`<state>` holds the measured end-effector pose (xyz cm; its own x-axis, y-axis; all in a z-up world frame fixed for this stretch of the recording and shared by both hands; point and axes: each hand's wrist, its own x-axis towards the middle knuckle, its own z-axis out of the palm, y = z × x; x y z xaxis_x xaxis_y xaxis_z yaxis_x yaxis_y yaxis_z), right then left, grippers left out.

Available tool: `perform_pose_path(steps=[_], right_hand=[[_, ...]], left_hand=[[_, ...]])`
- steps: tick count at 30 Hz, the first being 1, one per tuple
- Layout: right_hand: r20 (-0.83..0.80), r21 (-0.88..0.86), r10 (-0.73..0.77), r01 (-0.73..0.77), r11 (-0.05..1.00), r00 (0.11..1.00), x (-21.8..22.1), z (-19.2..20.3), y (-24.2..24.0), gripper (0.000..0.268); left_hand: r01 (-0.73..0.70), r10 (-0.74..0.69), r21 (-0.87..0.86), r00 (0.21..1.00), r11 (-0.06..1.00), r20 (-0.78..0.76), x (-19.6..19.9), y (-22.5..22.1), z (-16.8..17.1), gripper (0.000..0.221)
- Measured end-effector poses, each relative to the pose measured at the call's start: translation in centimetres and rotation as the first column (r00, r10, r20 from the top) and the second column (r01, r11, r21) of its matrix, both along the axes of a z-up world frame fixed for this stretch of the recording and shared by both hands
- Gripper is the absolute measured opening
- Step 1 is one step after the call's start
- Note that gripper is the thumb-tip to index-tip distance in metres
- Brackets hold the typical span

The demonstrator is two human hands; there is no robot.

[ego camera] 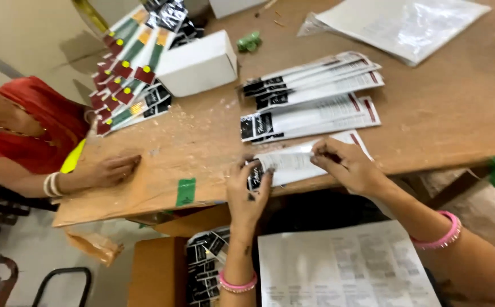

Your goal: Peeling and sticking labels onto art brush packaging.

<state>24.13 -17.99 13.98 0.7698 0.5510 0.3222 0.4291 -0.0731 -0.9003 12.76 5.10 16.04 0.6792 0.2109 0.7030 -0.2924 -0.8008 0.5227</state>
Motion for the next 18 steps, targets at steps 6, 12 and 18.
perform_pose_path(steps=[6,12,18], right_hand=[[0.052,-0.015,-0.058,0.059,0.998,0.997,1.6,-2.5,-0.2,0.019],[-0.099,-0.052,0.056,-0.061,0.997,0.994,3.1,-2.1,-0.4,0.063],[-0.122,-0.089,-0.015,0.004,0.996,0.992,3.1,-0.3,-0.2,0.080]], left_hand=[[0.111,-0.163,-0.313,0.976,0.943,-0.145,2.2,2.9,-4.6,0.021],[0.184,-0.351,-0.611,0.922,0.770,-0.164,2.9,2.2,-5.3,0.013],[0.108,-0.304,-0.624,0.927,0.774,-0.218,2.7,1.9,-4.4,0.036]])
